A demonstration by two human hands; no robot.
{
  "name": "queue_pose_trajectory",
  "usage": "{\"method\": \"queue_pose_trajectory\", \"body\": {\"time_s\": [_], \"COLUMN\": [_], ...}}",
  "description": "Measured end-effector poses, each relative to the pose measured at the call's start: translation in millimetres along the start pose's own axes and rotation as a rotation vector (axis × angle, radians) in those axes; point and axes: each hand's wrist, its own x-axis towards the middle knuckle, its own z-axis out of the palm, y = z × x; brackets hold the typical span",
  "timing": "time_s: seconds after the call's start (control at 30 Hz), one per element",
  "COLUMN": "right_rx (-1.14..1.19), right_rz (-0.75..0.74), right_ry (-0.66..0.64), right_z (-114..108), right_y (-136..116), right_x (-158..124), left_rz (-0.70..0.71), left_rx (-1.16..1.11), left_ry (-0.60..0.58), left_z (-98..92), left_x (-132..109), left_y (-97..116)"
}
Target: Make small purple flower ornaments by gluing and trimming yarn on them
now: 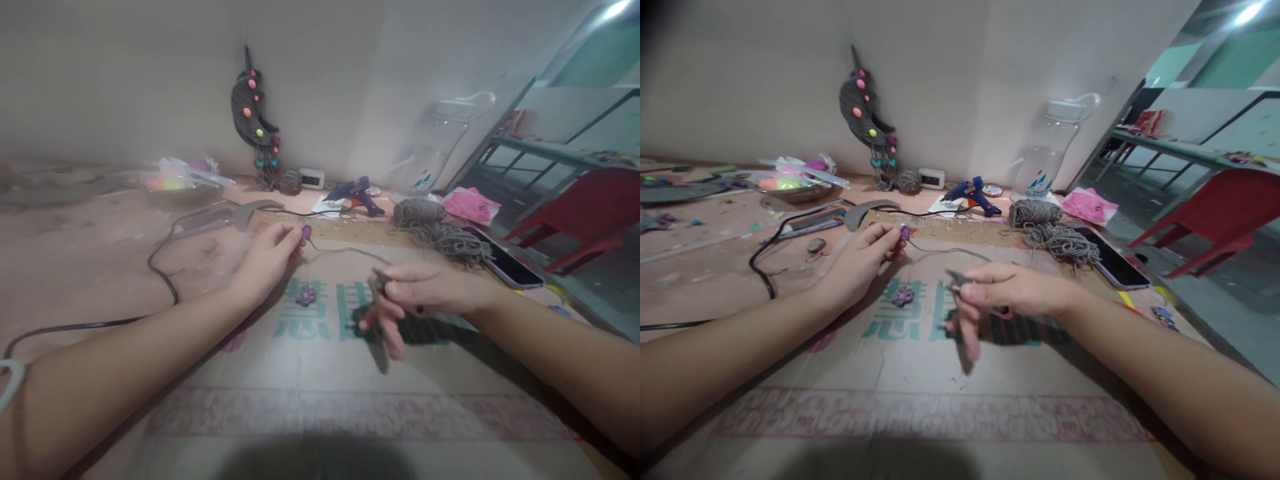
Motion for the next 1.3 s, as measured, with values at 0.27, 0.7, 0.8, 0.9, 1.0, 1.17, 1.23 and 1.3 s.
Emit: {"method": "queue_pose_trajectory", "body": {"time_s": [0.27,0.7,0.8,0.9,1.0,1.17,1.23,1.3], "right_rx": [-0.126,-0.845,-0.815,-0.64,-0.545,-0.512,-0.506,-0.491], "right_rz": [0.077,-0.05,-0.074,-0.048,-0.092,-0.165,-0.206,-0.238], "right_ry": [0.275,0.701,0.792,0.731,0.689,0.646,0.631,0.615], "right_z": [-3.2,-44.6,-36.8,-17.2,6.0,27.4,29.5,29.6], "right_y": [0.1,69.6,41.4,6.9,-4.0,25.1,33.4,35.1], "right_x": [8.8,27.9,19.7,12.3,17.1,40.0,44.5,45.2], "left_rz": [0.002,-0.081,-0.09,-0.07,-0.049,-0.023,-0.021,-0.038], "left_rx": [0.124,0.184,0.131,0.096,0.097,0.095,0.103,0.104], "left_ry": [-0.048,-0.162,-0.192,-0.232,-0.257,-0.309,-0.338,-0.377], "left_z": [-2.8,-0.8,-0.5,-0.8,-1.0,-0.5,0.2,1.0], "left_x": [-3.9,-9.4,-9.3,-9.7,-11.3,-11.1,-9.7,-8.9], "left_y": [1.5,12.7,11.2,8.4,7.9,6.9,5.7,4.8]}}
